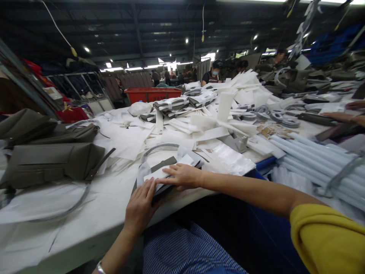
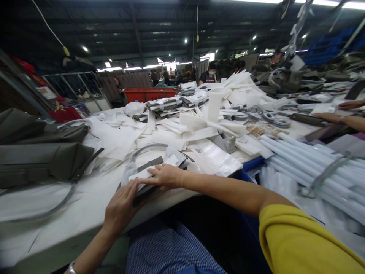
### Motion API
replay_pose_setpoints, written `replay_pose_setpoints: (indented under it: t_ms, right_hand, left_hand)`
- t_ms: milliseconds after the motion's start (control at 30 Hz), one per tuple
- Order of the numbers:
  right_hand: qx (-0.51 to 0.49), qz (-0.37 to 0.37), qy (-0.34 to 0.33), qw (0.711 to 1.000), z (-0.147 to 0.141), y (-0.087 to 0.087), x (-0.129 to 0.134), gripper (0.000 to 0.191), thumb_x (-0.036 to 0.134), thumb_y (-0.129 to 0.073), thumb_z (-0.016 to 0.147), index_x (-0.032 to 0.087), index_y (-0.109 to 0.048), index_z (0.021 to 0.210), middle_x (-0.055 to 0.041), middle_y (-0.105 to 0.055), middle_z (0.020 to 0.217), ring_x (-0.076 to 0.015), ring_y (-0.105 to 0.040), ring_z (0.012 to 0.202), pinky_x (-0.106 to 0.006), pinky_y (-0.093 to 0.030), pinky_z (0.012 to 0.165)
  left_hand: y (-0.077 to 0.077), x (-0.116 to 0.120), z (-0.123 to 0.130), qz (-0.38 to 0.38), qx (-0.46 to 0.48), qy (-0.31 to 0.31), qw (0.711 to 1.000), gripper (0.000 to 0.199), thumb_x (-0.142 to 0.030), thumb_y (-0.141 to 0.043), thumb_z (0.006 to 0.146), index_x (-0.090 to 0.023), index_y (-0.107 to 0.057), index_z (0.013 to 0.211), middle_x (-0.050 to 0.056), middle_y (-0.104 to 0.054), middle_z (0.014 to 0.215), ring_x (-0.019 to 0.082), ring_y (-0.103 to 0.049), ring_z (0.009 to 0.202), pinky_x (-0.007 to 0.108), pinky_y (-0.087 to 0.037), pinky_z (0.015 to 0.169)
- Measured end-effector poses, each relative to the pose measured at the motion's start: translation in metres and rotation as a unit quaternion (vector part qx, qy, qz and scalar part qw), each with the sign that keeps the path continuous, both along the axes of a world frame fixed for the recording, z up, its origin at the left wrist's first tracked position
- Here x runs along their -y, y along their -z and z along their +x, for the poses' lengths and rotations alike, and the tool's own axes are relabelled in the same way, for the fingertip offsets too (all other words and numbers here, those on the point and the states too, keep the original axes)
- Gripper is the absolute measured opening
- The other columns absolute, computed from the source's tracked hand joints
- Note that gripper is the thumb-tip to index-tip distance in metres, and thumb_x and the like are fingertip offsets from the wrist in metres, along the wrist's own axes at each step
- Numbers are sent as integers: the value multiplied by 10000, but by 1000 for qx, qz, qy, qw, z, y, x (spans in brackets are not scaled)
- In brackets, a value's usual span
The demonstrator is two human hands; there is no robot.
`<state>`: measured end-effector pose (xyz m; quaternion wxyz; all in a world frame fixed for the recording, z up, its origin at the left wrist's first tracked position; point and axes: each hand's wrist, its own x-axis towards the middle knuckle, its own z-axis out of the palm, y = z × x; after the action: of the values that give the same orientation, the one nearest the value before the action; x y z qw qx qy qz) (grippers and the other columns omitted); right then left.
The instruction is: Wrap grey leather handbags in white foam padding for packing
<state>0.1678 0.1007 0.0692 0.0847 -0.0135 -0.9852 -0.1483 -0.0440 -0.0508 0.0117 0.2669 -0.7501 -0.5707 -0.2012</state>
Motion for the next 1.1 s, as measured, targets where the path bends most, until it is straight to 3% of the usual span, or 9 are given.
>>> replay_pose_setpoints:
  t_ms: [100, 167, 267, 400, 500, 633, 800, 967, 1100]
  right_hand:
    - [-66, -45, -30, 996, 21, -3, -3, 604, 304, -611, 939, 233, -398, 1499, -117, -524, 1458, -252, -533, 1275, -403, -461, 1032]
    - [-143, -78, -12, 987, 52, -5, -9, 497, 260, -501, 1004, 219, -408, 1491, -84, -569, 1426, -190, -540, 1281, -365, -429, 1086]
    - [-228, -79, 129, 962, 119, 3, -25, 467, 289, -510, 1007, 233, -452, 1466, -91, -573, 1424, -213, -524, 1315, -419, -398, 1125]
    - [-142, -47, 309, 939, 202, 39, -46, 519, 396, -616, 933, 204, -541, 1410, -147, -413, 1548, -365, -388, 1418, -599, -343, 1118]
    - [-108, -66, 369, 921, 231, 68, -52, 423, 423, -630, 909, 249, -653, 1294, -128, -460, 1518, -386, -390, 1413, -638, -338, 1090]
    - [-154, -110, 367, 911, 229, 77, -57, 224, 346, -566, 947, 301, -756, 1057, -42, -699, 1256, -304, -543, 1305, -581, -347, 1093]
    - [-247, -121, 339, 899, 207, 55, -47, 230, 340, -544, 964, 260, -745, 885, -14, -773, 1023, -275, -667, 1127, -559, -374, 1079]
    - [-325, -220, 332, 858, 169, 41, 21, 202, 383, -584, 958, 257, -741, 948, -36, -761, 1073, -242, -693, 1059, -466, -471, 1045]
    - [-219, -368, 244, 870, 138, 41, 67, 184, 395, -603, 957, 284, -739, 1010, -15, -747, 1128, -207, -677, 1103, -398, -481, 1064]
  left_hand:
    - [5, -1, -1, 23, -11, 12, 1000, 641, -320, -546, 979, -204, -293, 1556, 111, -552, 1445, 299, -570, 1278, 416, -474, 1031]
    - [7, -1, -2, 27, -6, 16, 999, 618, -318, -527, 990, -219, -298, 1556, 95, -555, 1444, 285, -567, 1284, 402, -471, 1040]
    - [10, 0, -4, 28, 20, 10, 999, 616, -318, -518, 996, -229, -287, 1560, 83, -547, 1453, 272, -557, 1298, 391, -461, 1060]
    - [13, 0, -4, 36, 49, -2, 998, 617, -329, -520, 996, -238, -288, 1560, 78, -543, 1457, 266, -555, 1300, 384, -443, 1081]
    - [15, -1, -3, 36, 56, -3, 998, 603, -342, -518, 998, -247, -307, 1554, 69, -548, 1454, 266, -557, 1299, 382, -431, 1089]
    - [15, -1, -1, 38, 69, -2, 997, 619, -345, -540, 989, -255, -306, 1554, 71, -550, 1452, 268, -559, 1295, 378, -428, 1091]
    - [13, 2, -1, 33, 87, -19, 996, 646, -301, -581, 968, -277, -306, 1552, 53, -553, 1450, 260, -561, 1293, 361, -435, 1086]
    - [8, 2, 3, 35, 150, -53, 987, 670, -279, -631, 937, -293, -332, 1537, 49, -571, 1432, 249, -591, 1258, 344, -453, 1067]
    - [4, -1, 5, 47, 211, -112, 970, 645, -322, -671, 910, -288, -404, 1496, 54, -619, 1377, 250, -645, 1181, 322, -506, 991]
